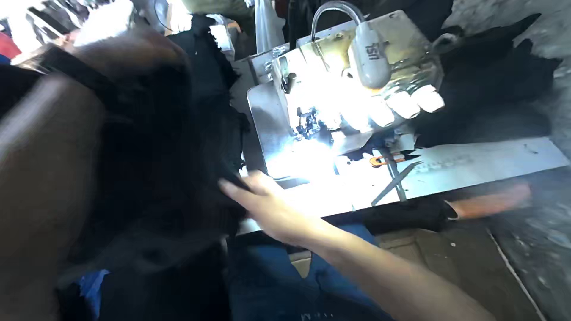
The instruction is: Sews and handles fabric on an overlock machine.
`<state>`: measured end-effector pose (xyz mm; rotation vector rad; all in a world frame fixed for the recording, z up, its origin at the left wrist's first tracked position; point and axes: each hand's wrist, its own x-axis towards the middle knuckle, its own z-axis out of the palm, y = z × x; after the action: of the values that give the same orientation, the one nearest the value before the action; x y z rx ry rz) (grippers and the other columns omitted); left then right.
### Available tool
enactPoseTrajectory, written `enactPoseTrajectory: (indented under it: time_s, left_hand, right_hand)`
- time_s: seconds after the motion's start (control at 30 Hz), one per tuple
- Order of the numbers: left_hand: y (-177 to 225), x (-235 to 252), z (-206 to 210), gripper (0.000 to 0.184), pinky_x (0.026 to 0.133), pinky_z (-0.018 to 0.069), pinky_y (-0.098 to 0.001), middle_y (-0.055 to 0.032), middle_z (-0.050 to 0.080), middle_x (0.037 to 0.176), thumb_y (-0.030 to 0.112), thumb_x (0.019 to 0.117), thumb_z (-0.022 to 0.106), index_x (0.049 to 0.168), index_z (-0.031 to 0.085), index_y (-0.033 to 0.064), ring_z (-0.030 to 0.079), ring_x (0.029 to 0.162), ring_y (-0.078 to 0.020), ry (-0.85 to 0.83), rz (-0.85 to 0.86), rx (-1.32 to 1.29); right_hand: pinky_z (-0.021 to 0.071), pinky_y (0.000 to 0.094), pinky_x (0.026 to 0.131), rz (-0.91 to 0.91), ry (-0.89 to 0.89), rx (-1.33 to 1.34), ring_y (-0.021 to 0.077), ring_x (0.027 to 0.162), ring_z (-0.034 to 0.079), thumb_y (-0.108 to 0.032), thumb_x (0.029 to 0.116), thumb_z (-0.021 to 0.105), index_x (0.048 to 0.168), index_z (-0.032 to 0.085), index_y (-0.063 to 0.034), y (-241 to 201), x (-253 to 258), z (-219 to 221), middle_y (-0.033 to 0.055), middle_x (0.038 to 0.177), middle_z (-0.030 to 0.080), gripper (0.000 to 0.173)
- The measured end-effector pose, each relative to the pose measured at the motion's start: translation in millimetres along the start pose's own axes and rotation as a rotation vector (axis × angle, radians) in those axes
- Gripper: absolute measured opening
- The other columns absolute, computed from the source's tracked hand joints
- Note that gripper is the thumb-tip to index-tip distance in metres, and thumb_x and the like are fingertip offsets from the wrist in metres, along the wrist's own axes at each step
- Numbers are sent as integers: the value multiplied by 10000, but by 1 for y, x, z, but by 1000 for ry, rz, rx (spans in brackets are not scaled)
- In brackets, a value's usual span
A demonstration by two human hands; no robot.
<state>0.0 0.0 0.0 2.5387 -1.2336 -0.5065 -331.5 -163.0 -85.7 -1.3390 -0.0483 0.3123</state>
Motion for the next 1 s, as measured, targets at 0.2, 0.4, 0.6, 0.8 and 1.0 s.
enactPoseTrajectory:
  time_s: [0.2,0.4,0.6,0.8,1.0]
  left_hand:
    - [128,3,129,214,642,492,-374,-17,671,779,318,913,742,912,728,105,604,689,-129,43,280,21]
    - [147,-12,159,186,1006,375,-551,2,705,954,366,890,739,937,764,188,637,1021,-190,375,131,109]
    - [160,-34,153,106,882,494,-354,57,735,956,207,950,679,1009,755,161,662,943,-46,307,222,-42]
    - [161,-31,158,72,752,527,-200,53,715,914,201,952,719,963,725,129,652,843,12,273,206,-189]
    - [169,-29,175,157,783,443,-497,15,685,802,280,871,805,905,714,157,638,767,-156,311,3,-52]
  right_hand:
    - [516,161,655,238,-39,-121,-47,704,609,-261,1090,469,916,688,-108,57,-117,-97,-93,757,646,320]
    - [578,364,690,-156,423,-732,77,788,691,-608,975,578,1000,793,-172,69,-61,-98,-25,829,734,487]
    - [356,127,460,-299,580,-294,-57,496,436,-359,878,807,831,716,-148,70,-40,-71,-130,587,538,235]
    - [425,169,463,-253,531,-17,29,475,485,-165,887,808,842,731,-100,67,-44,-69,-48,560,557,110]
    - [352,131,435,-250,657,-211,-45,470,439,-263,900,790,724,718,-133,72,-40,-80,-104,558,548,231]
